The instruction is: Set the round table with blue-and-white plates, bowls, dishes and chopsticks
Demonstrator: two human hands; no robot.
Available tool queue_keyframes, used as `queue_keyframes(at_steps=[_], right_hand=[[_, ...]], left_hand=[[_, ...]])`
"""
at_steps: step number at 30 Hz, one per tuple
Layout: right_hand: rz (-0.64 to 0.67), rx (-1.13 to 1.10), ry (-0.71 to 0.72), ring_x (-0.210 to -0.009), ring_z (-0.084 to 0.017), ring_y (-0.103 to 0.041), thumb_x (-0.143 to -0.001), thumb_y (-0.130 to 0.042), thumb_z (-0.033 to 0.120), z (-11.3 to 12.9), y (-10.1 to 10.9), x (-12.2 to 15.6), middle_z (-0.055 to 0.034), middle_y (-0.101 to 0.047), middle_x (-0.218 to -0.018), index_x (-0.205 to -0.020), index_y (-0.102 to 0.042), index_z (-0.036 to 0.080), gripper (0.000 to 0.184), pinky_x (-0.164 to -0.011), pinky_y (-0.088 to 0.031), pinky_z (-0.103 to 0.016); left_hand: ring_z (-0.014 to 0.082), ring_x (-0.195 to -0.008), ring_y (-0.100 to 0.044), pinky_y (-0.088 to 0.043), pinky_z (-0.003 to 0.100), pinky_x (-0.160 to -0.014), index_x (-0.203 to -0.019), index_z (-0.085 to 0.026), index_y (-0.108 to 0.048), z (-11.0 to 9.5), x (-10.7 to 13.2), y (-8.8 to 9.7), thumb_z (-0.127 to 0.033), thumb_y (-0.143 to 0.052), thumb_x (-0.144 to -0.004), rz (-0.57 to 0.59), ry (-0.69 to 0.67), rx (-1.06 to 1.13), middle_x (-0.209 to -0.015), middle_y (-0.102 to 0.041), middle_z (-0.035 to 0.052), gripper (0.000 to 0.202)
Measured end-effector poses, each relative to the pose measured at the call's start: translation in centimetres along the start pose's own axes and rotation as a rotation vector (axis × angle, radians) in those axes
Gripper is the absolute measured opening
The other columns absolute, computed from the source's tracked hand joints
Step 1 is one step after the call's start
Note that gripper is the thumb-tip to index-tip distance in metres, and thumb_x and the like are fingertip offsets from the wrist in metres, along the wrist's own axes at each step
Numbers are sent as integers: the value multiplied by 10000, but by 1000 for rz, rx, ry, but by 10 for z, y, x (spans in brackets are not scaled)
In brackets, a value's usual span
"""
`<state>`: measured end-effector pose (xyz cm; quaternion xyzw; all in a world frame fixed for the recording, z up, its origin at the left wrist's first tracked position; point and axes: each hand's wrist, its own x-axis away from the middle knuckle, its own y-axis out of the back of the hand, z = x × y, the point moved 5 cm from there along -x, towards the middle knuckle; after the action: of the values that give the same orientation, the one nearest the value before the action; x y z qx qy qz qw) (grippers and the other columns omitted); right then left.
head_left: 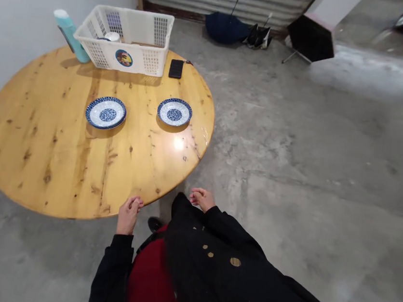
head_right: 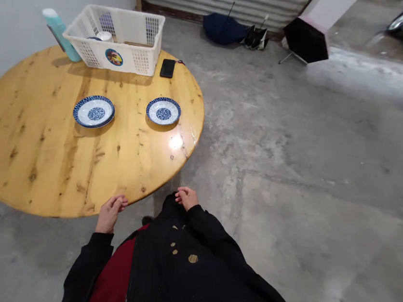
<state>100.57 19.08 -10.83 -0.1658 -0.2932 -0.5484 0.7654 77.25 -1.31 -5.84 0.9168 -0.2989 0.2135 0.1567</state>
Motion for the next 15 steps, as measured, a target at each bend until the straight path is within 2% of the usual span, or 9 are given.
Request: queue_keyframes(at_steps=[3, 7, 11, 15], right_hand=[[-19, -10, 31, -426, -103, -587, -674, -589, 142, 11, 2, -1, 6, -649, -574, -764, -610, 155, 93, -404, -431, -178], [-33, -40, 97, -444, -103, -601, -691, -604, 125, 52, -5, -29, -8, -662, -592, -770, -614, 150, 84, -409, -450, -176], [-41, -102, 152, -464, -92, -604, -742, -612, 121, 102, -32, -80, 14, -640, -586, -789, -585, 163, 68, -418, -474, -164], [-63, -169, 167, -439, -74, -568, -808, -582, 140, 142, -68, -133, 36, -598, -560, -766, -547, 168, 61, -423, -496, -168]], left_hand=[[221, -784, -709, -512, 315, -708, -925, -113, -688, 3, -1, -3, -535, -690, -643, 38, 9, 1, -853, -749, 122, 508], [228, -789, -714, -518, 322, -710, -911, -120, -685, 6, -6, -2, -539, -693, -643, 29, 32, 8, -859, -749, 124, 498], [207, -755, -694, -532, 337, -731, -919, -117, -677, 1, -12, 13, -550, -697, -634, -32, 37, 15, -846, -737, 114, 519], [187, -751, -678, -545, 336, -739, -944, -112, -671, -16, -25, 34, -555, -717, -627, -109, 43, 4, -856, -727, 107, 546]])
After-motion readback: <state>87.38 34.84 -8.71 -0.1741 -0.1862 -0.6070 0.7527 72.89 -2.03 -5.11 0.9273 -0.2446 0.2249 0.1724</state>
